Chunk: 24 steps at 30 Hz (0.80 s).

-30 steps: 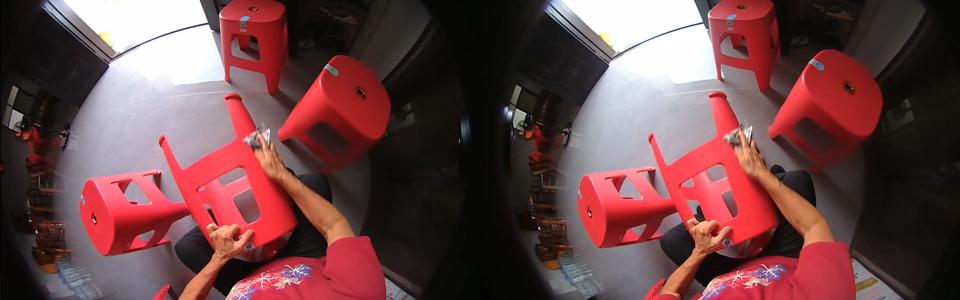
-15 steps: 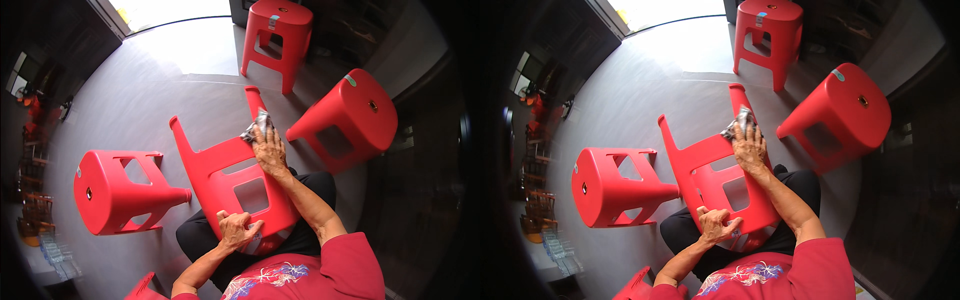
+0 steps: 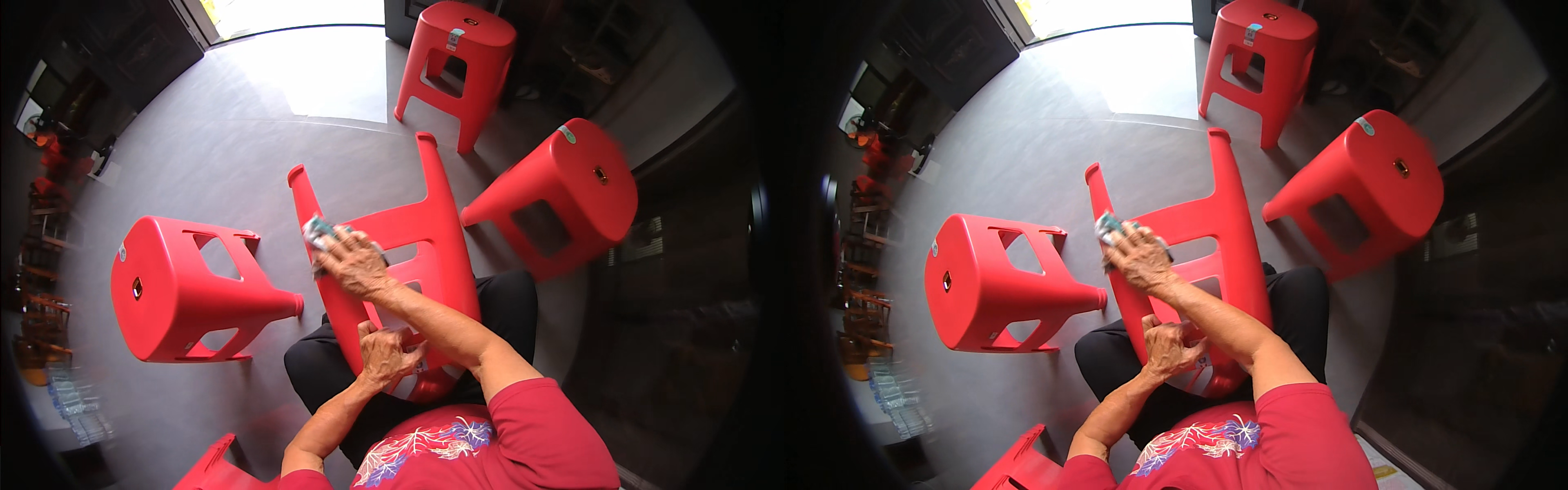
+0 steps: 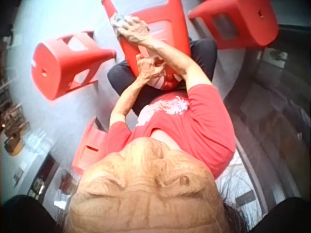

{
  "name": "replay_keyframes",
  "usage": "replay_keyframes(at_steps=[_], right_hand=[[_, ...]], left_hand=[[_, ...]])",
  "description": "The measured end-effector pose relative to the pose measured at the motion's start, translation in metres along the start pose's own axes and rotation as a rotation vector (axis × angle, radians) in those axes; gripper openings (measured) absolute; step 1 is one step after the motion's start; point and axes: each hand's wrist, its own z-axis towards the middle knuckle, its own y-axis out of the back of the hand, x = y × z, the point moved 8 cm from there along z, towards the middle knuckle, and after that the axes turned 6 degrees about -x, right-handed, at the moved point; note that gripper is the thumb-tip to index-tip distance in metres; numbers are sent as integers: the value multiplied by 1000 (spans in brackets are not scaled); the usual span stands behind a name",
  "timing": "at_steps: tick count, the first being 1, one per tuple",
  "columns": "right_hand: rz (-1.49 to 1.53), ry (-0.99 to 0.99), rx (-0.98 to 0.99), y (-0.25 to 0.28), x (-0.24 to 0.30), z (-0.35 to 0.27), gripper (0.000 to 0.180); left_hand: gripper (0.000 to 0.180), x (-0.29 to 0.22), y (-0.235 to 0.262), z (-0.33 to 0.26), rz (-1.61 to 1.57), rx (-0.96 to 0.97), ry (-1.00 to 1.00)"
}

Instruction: The person sits on the floor and wipes red plastic stools with a cloth. They handle the stools one at a time, turning them over to clean the top, sides, and legs before placing them back down.

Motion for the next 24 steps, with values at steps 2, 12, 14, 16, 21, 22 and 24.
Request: replay_keyframes(at_steps=[2,12,14,16,21,22,24], right_hand=[[-218,-109,-64,18,-45,-11,39],[55,-763,-68,97,-134,-139,41],[78,-624,-60,127,-93,-153,46],[170,-593,-32,158,-61,-164,50],[404,-839,-8,143,-106,-186,44],[745,-1025,11,124,-125,-188,36],[1393,-1415,-12,95,-144,-182,24]], left_hand=[[38,-2,-2,0,6,29,12],[41,-3,-2,1,37,31,61],[40,-4,6,1,63,8,51],[40,-2,15,-2,77,-21,28],[32,14,32,-17,-122,47,116],[31,17,31,-20,-153,67,130],[29,25,31,-23,-211,97,152]])
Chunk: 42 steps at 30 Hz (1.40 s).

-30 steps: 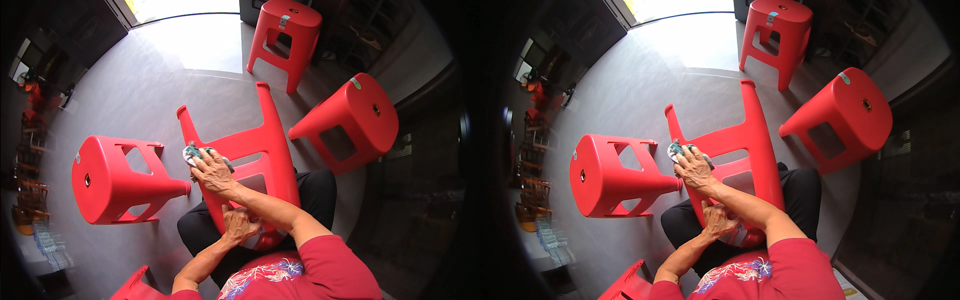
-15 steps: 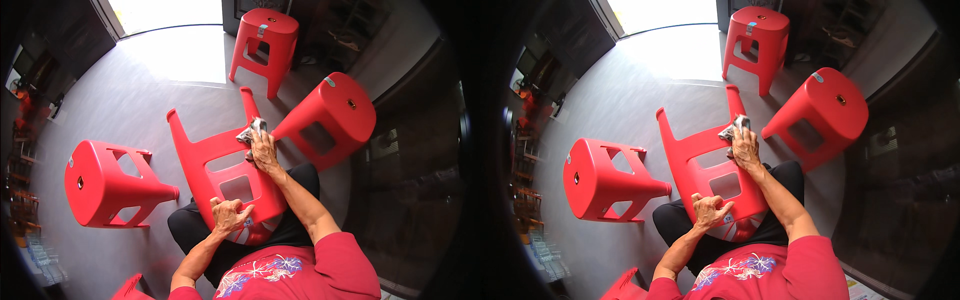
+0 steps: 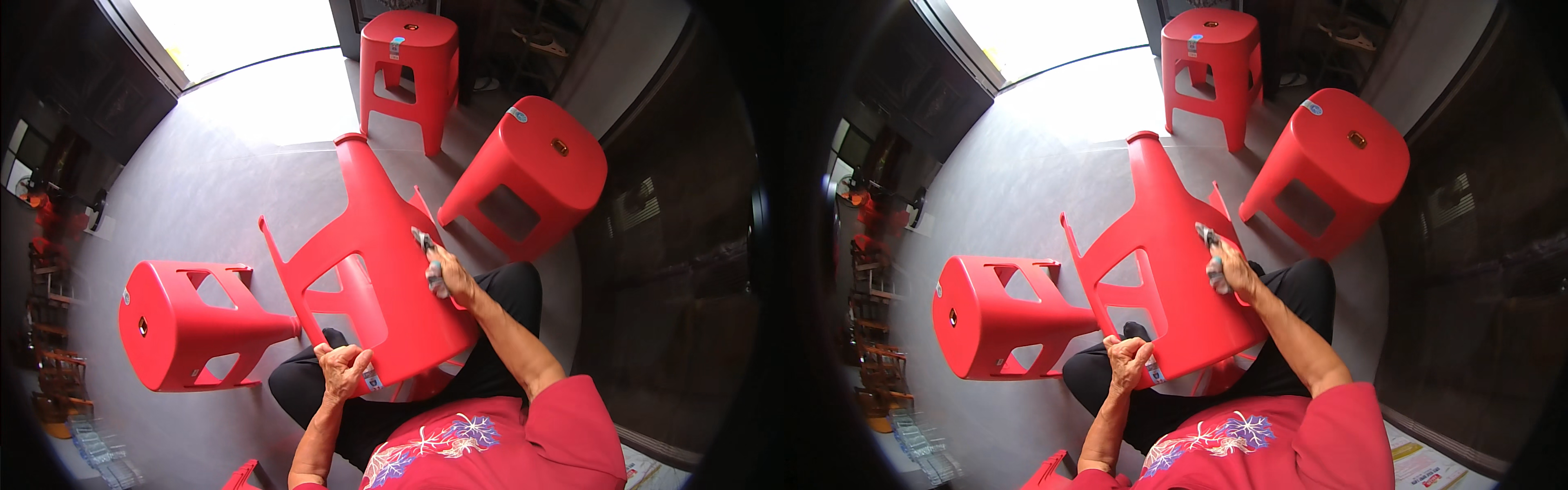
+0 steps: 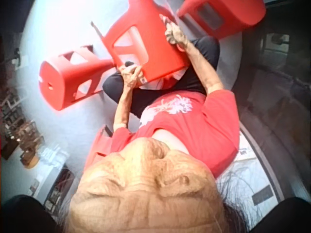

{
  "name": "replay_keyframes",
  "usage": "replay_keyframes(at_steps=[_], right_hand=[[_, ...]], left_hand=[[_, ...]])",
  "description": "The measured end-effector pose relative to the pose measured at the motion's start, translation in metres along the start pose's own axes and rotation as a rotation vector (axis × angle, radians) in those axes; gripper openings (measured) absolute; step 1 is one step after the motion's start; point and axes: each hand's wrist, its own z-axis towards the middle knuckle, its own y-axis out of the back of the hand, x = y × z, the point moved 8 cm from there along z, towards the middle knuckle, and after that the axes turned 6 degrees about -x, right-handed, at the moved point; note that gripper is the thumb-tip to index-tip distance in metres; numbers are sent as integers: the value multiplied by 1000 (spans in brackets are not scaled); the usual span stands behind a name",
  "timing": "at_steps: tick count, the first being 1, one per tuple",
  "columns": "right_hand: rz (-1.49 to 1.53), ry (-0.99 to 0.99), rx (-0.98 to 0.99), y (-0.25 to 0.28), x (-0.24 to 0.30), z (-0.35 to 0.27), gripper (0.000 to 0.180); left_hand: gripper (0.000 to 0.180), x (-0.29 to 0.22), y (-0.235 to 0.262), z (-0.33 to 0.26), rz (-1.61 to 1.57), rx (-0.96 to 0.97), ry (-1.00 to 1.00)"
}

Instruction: The person sits on the floor and wipes red plastic stools with a cloth. They handle the stools one at a time, turning them over to clean the top, sides, and legs before placing them back down.

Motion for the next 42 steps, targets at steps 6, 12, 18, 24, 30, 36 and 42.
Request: replay_keyframes(at_steps=[6,12,18,24,30,36,42], right_hand=[[44,78,-27,-44,41,-10,24],[-441,61,-196,-84,40,-48,25],[-1333,1000,-367,-140,54,-74,56],[-1361,1148,-86,-191,63,-21,55],[-1246,984,-405,-123,78,72,35],[-1307,559,-757,15,77,93,31],[-827,874,-427,-28,64,80,36]], left_hand=[[39,0,-1,4,56,-136,-66],[33,29,-47,-7,-761,-25,551],[35,52,-55,-7,-1044,-201,708],[39,50,-58,-2,-1135,-262,764],[40,51,-49,-7,-1117,-291,785],[40,54,-50,-7,-1146,-287,775],[41,50,-49,-1,-1119,-302,772]])
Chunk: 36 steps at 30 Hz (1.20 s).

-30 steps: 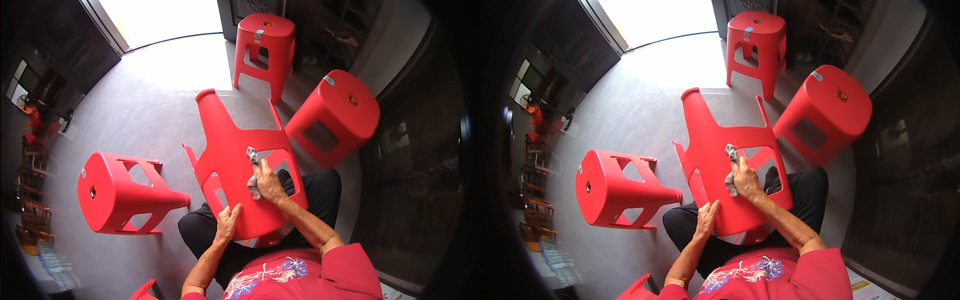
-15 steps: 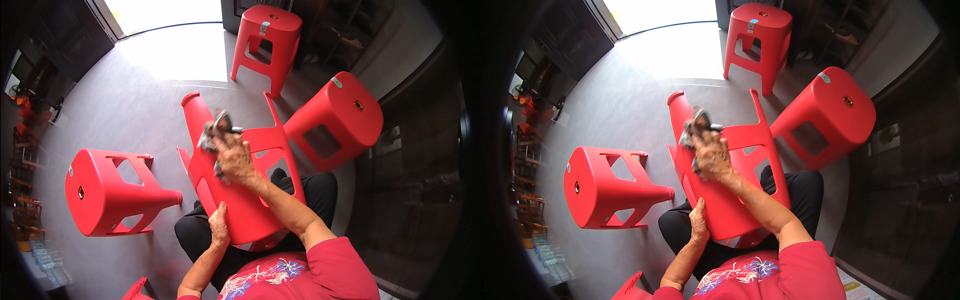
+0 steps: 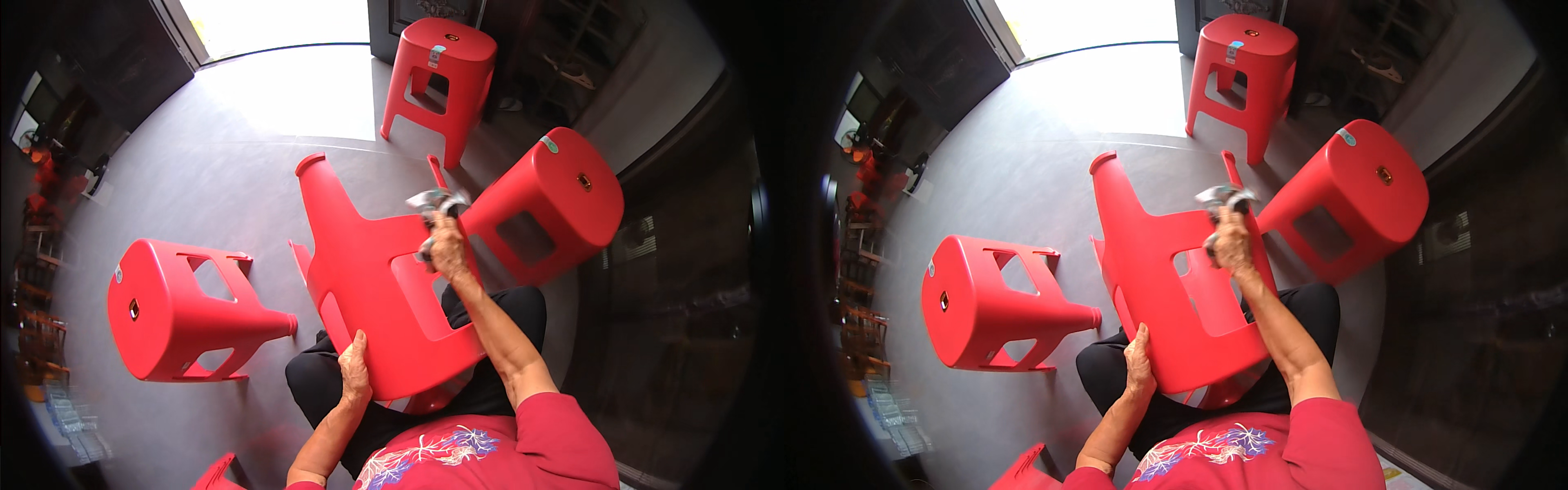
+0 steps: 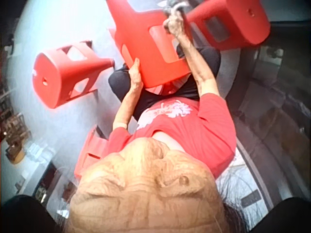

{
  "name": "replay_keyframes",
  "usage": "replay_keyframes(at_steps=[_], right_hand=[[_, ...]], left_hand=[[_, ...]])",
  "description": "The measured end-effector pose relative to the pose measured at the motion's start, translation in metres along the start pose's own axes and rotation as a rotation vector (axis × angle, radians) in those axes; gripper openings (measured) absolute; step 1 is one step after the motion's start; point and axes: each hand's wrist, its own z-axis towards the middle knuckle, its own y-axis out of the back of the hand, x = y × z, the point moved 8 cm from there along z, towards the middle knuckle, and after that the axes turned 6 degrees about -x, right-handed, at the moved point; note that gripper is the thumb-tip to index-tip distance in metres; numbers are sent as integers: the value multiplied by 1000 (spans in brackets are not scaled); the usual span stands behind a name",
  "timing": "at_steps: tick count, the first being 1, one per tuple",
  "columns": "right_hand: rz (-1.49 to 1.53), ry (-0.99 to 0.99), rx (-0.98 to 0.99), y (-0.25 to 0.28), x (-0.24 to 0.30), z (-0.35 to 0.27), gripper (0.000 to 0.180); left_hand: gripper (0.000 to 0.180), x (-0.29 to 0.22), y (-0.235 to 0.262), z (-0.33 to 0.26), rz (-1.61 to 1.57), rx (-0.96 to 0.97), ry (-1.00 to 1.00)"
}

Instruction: The person sits on the floor and wipes red plastic stools with a cloth. They handle the stools one at a time, turning them over to clean the top, sides, and legs before placing them back down.

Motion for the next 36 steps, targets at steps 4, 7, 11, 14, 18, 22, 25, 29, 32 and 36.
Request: replay_keyframes(at_steps=[4,7,11,14,18,22,25,29,32,36], right_hand=[[27,530,165,-19,152,-39,47],[-33,669,265,-28,175,-59,48],[-111,770,423,-48,186,-37,42],[-241,772,537,-92,185,-6,35],[-394,651,493,-163,166,47,40],[-401,448,438,-201,153,82,48],[-392,425,489,-209,153,85,46],[-446,572,556,-192,169,61,37],[-342,686,404,-157,170,26,36],[-336,748,341,-100,180,-35,42]], left_hand=[[41,7,16,9,57,4,-1],[36,10,13,8,-14,-69,-32],[38,6,14,5,53,-58,-19],[39,6,11,2,35,-70,14],[36,9,9,0,62,-49,26],[33,17,22,8,151,-66,-17],[35,-2,13,6,87,-64,7],[39,2,17,4,15,-55,-11],[39,-2,12,5,-22,-57,-3],[40,-2,13,7,-34,-70,-29]])
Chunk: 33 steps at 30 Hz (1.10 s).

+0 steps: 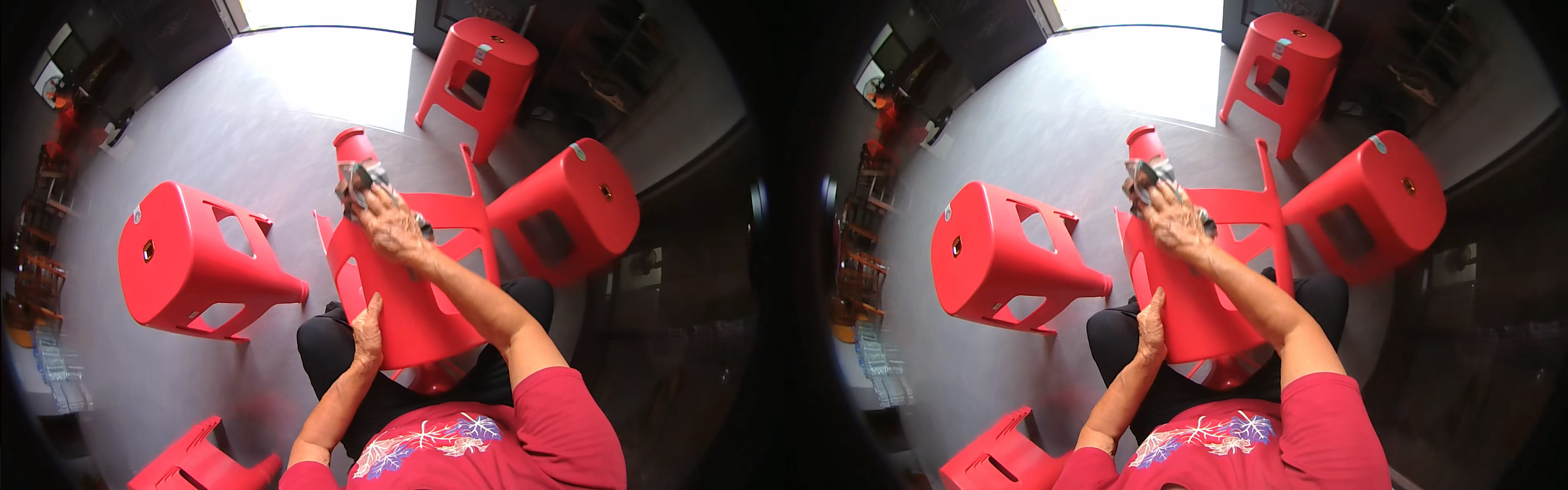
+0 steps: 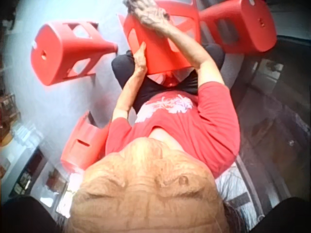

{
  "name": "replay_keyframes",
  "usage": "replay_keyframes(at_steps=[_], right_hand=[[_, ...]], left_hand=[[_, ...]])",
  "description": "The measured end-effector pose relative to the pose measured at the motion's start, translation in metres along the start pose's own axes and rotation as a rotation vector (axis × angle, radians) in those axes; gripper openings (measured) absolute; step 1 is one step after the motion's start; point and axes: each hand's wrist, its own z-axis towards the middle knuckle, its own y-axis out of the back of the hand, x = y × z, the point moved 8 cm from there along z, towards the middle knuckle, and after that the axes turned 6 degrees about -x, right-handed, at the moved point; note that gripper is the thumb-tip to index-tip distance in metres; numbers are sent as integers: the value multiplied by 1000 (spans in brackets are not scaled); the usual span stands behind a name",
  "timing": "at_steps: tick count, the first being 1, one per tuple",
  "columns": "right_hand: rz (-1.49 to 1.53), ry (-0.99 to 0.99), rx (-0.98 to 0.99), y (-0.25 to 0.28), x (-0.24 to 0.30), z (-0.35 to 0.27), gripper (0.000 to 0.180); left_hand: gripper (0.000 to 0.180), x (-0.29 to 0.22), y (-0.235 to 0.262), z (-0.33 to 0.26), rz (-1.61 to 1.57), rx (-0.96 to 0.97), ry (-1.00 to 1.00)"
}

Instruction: The person sits on the floor and wipes red plastic stools with a cloth. They handle the stools one at a time, turning them over to clean the top, sides, and legs before placing them back down.

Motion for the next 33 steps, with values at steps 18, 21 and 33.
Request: replay_keyframes(at_steps=[18,21,33], right_hand=[[30,-529,39,106,28,-223,58],[-96,-705,-17,94,-27,-253,58],[1538,-1421,-219,-27,-174,-307,46]], left_hand=[[41,4,1,8,-143,58,11],[42,8,7,18,-117,86,13],[45,6,2,22,-123,142,21]])
